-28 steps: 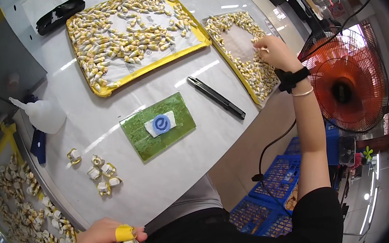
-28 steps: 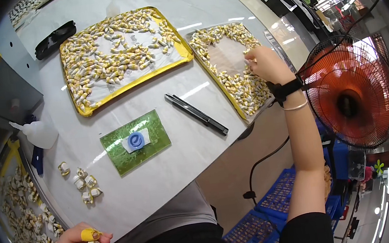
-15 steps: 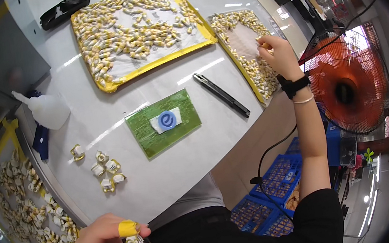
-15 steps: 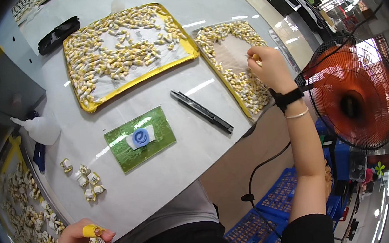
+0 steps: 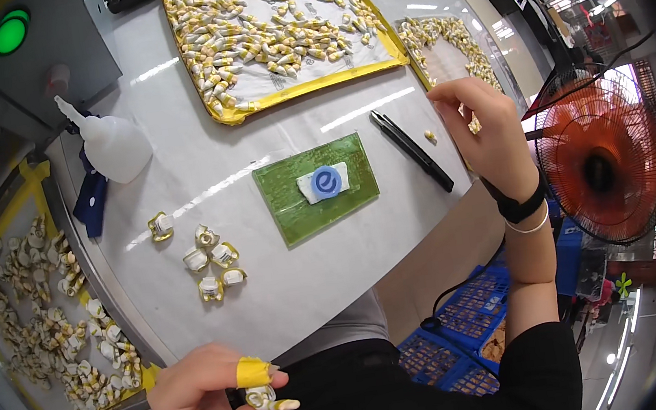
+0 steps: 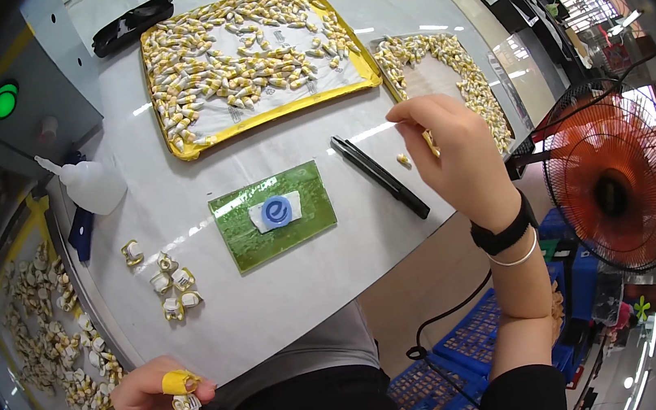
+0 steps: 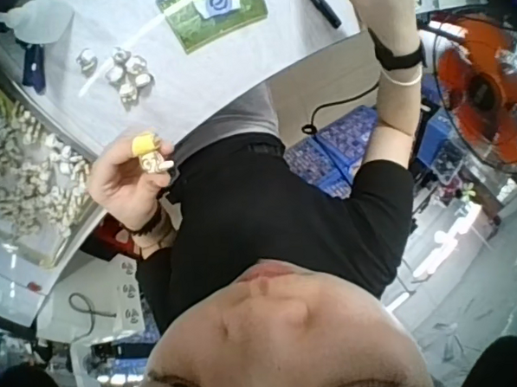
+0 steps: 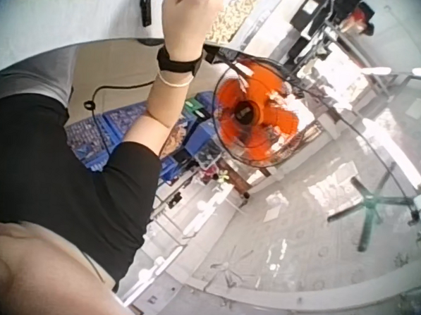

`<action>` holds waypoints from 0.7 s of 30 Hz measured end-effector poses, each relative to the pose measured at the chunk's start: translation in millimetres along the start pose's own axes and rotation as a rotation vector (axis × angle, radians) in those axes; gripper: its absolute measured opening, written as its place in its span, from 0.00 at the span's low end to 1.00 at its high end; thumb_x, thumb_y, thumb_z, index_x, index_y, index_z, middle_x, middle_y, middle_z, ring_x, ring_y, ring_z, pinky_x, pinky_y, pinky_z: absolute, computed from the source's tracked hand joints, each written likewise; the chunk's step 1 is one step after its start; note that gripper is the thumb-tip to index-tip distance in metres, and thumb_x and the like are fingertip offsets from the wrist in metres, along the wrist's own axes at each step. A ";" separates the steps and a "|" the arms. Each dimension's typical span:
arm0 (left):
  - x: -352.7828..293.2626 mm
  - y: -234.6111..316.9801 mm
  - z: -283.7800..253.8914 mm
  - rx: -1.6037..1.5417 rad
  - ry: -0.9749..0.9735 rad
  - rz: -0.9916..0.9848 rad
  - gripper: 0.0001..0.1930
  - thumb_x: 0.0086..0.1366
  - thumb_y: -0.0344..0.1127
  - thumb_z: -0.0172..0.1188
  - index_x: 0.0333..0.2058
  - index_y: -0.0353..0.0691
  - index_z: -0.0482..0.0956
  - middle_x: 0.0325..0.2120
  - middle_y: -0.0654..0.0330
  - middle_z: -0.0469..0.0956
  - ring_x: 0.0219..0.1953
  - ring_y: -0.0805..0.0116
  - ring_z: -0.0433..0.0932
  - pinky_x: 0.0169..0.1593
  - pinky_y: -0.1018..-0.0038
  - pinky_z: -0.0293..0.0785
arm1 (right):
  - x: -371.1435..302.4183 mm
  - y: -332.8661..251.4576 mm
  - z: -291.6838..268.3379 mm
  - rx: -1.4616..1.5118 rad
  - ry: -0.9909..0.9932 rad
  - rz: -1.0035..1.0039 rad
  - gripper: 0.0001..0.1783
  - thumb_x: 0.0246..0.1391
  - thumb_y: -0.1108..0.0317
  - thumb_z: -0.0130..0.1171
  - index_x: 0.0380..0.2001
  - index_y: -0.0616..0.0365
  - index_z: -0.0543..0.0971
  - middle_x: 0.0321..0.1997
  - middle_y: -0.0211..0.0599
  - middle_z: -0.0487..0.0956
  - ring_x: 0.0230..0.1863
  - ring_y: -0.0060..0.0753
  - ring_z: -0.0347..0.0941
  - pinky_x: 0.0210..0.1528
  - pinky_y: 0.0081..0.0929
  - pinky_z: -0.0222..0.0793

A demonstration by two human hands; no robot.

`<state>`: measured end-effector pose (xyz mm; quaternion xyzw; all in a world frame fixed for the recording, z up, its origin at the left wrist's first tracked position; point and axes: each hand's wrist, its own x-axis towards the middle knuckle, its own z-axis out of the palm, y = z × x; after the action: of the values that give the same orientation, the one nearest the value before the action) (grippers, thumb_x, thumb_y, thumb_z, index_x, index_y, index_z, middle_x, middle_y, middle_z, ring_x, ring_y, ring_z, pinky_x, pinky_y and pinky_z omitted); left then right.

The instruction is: The person repeatedly picks up small white and yellow components from a tray, inserts a yellow piece into the white piece, and places the assembled unit onto a tray. The person uses yellow finger cots while handling the components.

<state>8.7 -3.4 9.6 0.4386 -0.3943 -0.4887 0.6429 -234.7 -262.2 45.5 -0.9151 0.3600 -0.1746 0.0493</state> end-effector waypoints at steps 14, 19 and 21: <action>4.8 -0.9 -1.3 0.010 -0.024 0.015 0.23 0.50 0.36 0.71 0.38 0.25 0.75 0.29 0.48 0.78 0.30 0.65 0.77 0.33 0.76 0.72 | -27.1 20.8 17.9 -0.082 -0.213 0.079 0.09 0.47 0.80 0.53 0.34 0.62 0.76 0.33 0.42 0.74 0.30 0.40 0.73 0.32 0.29 0.68; 5.2 0.1 -3.3 -0.001 -0.042 0.029 0.23 0.50 0.36 0.71 0.39 0.25 0.74 0.29 0.48 0.78 0.30 0.66 0.77 0.33 0.76 0.72 | -24.5 13.2 12.4 -0.031 -0.108 0.014 0.09 0.46 0.82 0.52 0.32 0.62 0.76 0.30 0.40 0.72 0.24 0.37 0.70 0.31 0.28 0.68; 4.3 0.2 -2.3 -0.007 -0.028 0.032 0.23 0.51 0.36 0.71 0.39 0.25 0.74 0.29 0.48 0.78 0.30 0.66 0.77 0.33 0.76 0.72 | -24.1 4.6 7.9 0.108 -0.075 0.032 0.09 0.45 0.83 0.54 0.32 0.62 0.77 0.29 0.38 0.73 0.24 0.30 0.70 0.29 0.24 0.68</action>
<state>11.8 -7.1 9.4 0.4231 -0.4084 -0.4856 0.6468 -251.3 -249.6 30.3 -0.9111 0.3627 -0.1586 0.1148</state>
